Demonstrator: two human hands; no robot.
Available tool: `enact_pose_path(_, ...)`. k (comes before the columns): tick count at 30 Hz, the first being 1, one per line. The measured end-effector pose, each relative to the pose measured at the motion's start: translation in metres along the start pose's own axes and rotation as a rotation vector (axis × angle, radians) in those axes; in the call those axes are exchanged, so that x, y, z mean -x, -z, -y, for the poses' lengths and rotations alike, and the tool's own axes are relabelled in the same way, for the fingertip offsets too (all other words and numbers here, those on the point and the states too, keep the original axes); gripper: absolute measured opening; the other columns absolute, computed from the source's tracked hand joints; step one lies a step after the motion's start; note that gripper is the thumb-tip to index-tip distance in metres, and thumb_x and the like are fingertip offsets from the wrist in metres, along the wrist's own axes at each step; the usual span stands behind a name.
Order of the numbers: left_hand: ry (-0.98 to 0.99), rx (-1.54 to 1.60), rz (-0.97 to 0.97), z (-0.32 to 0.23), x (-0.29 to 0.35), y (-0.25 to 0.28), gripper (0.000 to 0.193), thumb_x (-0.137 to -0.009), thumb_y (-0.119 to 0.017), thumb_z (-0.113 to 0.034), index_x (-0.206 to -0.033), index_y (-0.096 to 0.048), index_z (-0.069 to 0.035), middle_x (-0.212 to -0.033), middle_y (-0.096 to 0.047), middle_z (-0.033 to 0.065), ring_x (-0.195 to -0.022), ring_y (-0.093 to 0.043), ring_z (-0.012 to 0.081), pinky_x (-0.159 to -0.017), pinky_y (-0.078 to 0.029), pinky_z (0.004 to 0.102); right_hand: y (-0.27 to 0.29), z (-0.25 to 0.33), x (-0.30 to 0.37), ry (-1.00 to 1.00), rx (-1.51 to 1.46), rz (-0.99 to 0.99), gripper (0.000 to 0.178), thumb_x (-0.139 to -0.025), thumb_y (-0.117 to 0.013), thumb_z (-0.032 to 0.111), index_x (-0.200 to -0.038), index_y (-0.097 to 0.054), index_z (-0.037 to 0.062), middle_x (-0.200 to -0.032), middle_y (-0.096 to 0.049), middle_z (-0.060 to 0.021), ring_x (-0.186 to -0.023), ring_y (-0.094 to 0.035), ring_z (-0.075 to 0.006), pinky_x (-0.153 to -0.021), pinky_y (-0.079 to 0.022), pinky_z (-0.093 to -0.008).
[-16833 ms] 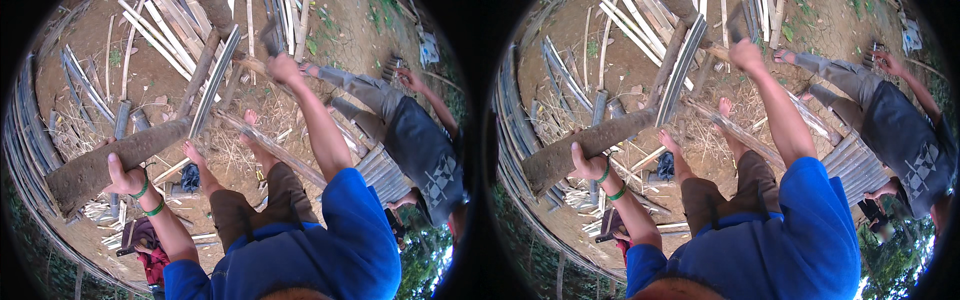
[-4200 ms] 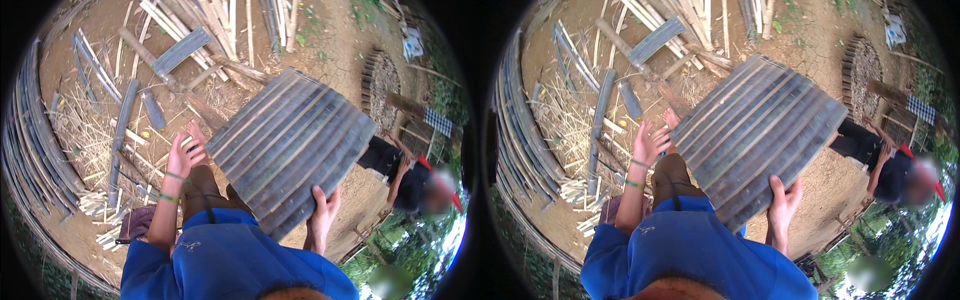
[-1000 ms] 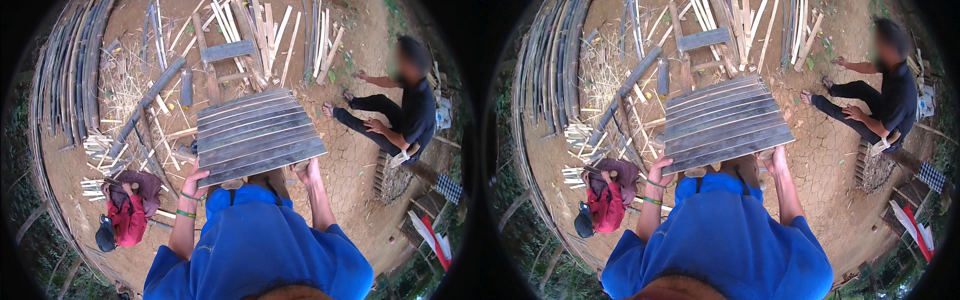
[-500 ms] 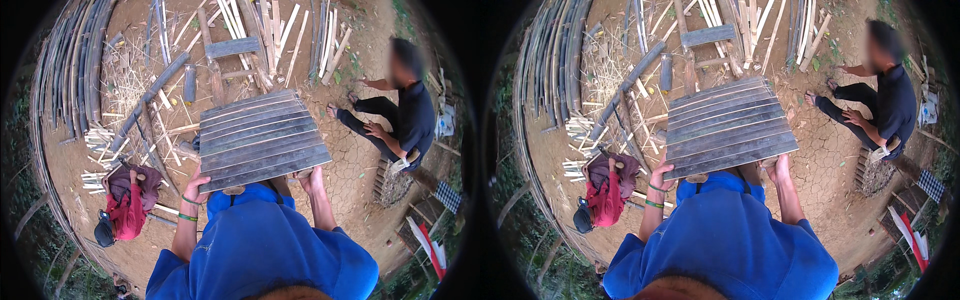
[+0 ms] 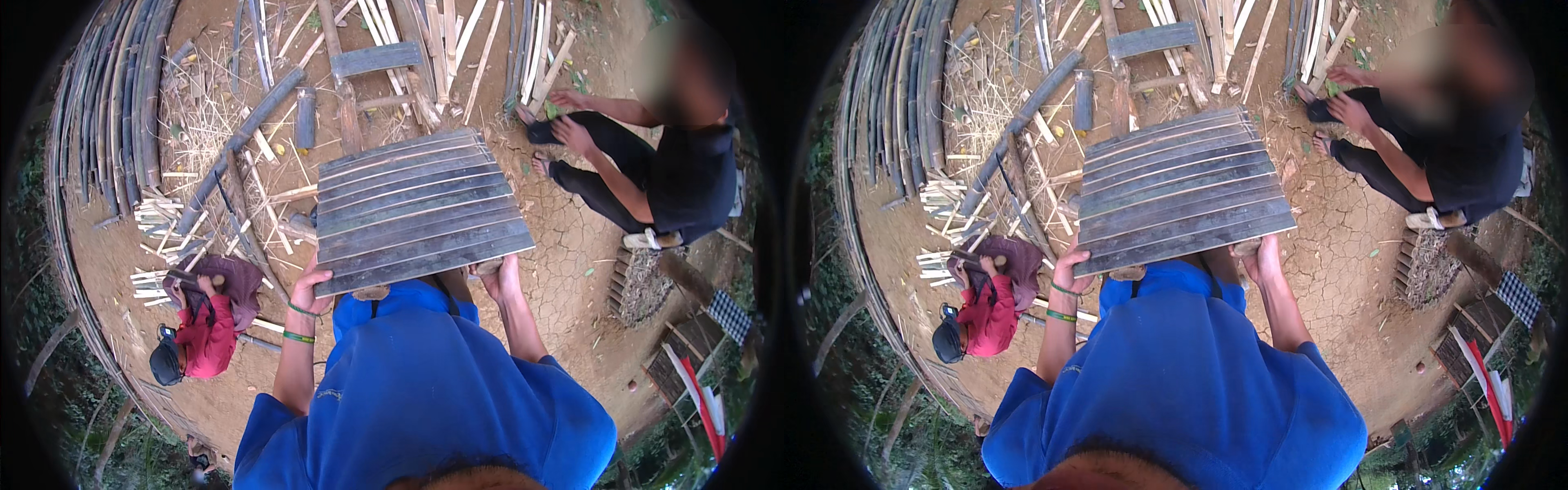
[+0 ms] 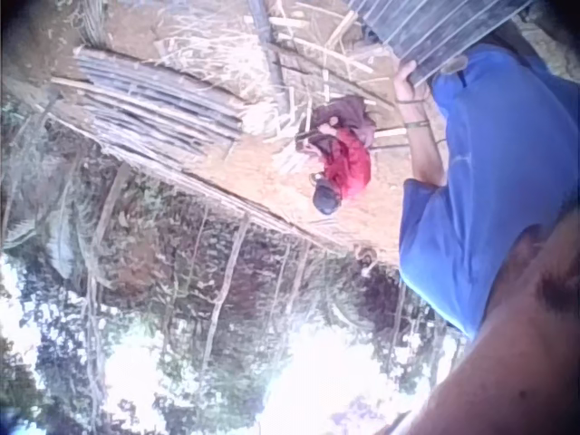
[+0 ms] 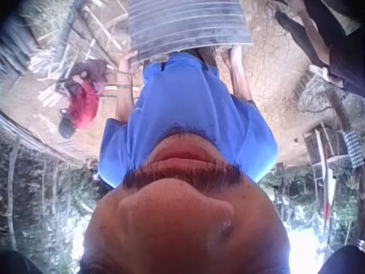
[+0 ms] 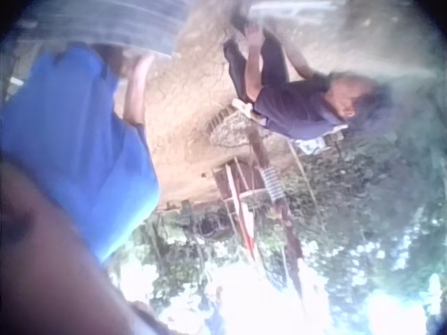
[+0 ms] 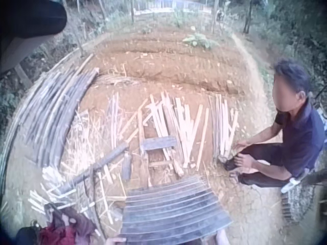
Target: The person assembles a wooden structure using planks and a machete. They position a plank on a frame, use the machete to split a piece of wood, and then fit the split piece into the structure. Another person assists by holding the structure steady.
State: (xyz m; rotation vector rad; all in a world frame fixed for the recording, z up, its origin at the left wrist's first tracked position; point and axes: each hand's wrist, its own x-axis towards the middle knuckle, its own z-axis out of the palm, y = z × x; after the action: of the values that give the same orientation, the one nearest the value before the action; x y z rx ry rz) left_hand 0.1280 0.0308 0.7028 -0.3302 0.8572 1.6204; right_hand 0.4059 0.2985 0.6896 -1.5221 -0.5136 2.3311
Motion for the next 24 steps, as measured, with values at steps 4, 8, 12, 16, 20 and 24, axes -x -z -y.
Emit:
enact_pose_path(4, 0.007, 0.030, -0.028, 0.004, -0.001, -0.006, 0.080, -0.073, -0.057, -0.003, -0.148, -0.029, -0.005, -0.140, -0.048, 0.0164, -0.128, -0.048, 0.0323, -0.109, -0.036, 0.0449, -0.006, 0.002, 0.005, 0.001, 0.013, -0.020, 0.050, -0.101, -0.035, 0.047, -0.110, -0.054, 0.0023, -0.091, -0.064, -0.0123, -0.073, -0.064, -0.0259, -0.058, -0.054, -0.0383)
enact_pose_path(8, 0.016, 0.047, -0.086, 0.008, -0.001, -0.003, 0.075, -0.076, -0.056, -0.003, -0.147, -0.033, -0.008, -0.138, -0.050, 0.0153, -0.126, -0.050, 0.0329, -0.107, -0.039, 0.0464, -0.003, -0.004, 0.002, -0.008, 0.022, -0.069, 0.051, -0.100, -0.035, 0.049, -0.110, -0.055, 0.0025, -0.088, -0.064, -0.0116, -0.069, -0.064, -0.0255, -0.055, -0.054, -0.0380)
enact_pose_path(12, -0.013, 0.099, -0.201, 0.016, -0.007, -0.002, 0.056, -0.083, -0.055, -0.008, -0.137, -0.044, -0.005, -0.128, -0.057, 0.0163, -0.116, -0.056, 0.0311, -0.103, -0.042, 0.0444, 0.002, -0.008, 0.000, -0.030, 0.023, -0.023, 0.054, -0.100, -0.035, 0.051, -0.109, -0.056, 0.0023, -0.086, -0.065, -0.0114, -0.067, -0.064, -0.0247, -0.055, -0.054, -0.0372)
enact_pose_path(16, 0.010, 0.142, -0.289, 0.018, -0.014, -0.003, 0.042, -0.088, -0.055, -0.014, -0.129, -0.052, -0.005, -0.122, -0.061, 0.0156, -0.109, -0.060, 0.0302, -0.098, -0.046, 0.0428, 0.004, -0.009, 0.000, -0.039, 0.006, 0.008, 0.055, -0.100, -0.035, 0.052, -0.109, -0.056, 0.0020, -0.086, -0.065, -0.0117, -0.067, -0.065, -0.0244, -0.055, -0.054, -0.0364)
enact_pose_path(20, 0.004, 0.116, -0.326, 0.018, -0.013, -0.011, 0.039, -0.089, -0.055, -0.016, -0.125, -0.055, -0.003, -0.119, -0.063, 0.0153, -0.108, -0.061, 0.0298, -0.097, -0.047, 0.0431, 0.006, -0.010, -0.001, -0.058, 0.012, -0.004, 0.056, -0.100, -0.034, 0.052, -0.109, -0.056, 0.0017, -0.085, -0.066, -0.0117, -0.065, -0.065, -0.0243, -0.054, -0.054, -0.0358)
enact_pose_path(24, 0.028, 0.116, -0.327, 0.020, -0.013, -0.009, 0.039, -0.089, -0.055, -0.017, -0.124, -0.055, -0.001, -0.119, -0.063, 0.0165, -0.108, -0.061, 0.0309, -0.097, -0.047, 0.0435, 0.015, -0.013, -0.004, -0.059, 0.021, 0.025, 0.056, -0.099, -0.034, 0.053, -0.111, -0.056, 0.0030, -0.086, -0.066, -0.0113, -0.067, -0.064, -0.0239, -0.056, -0.053, -0.0360)
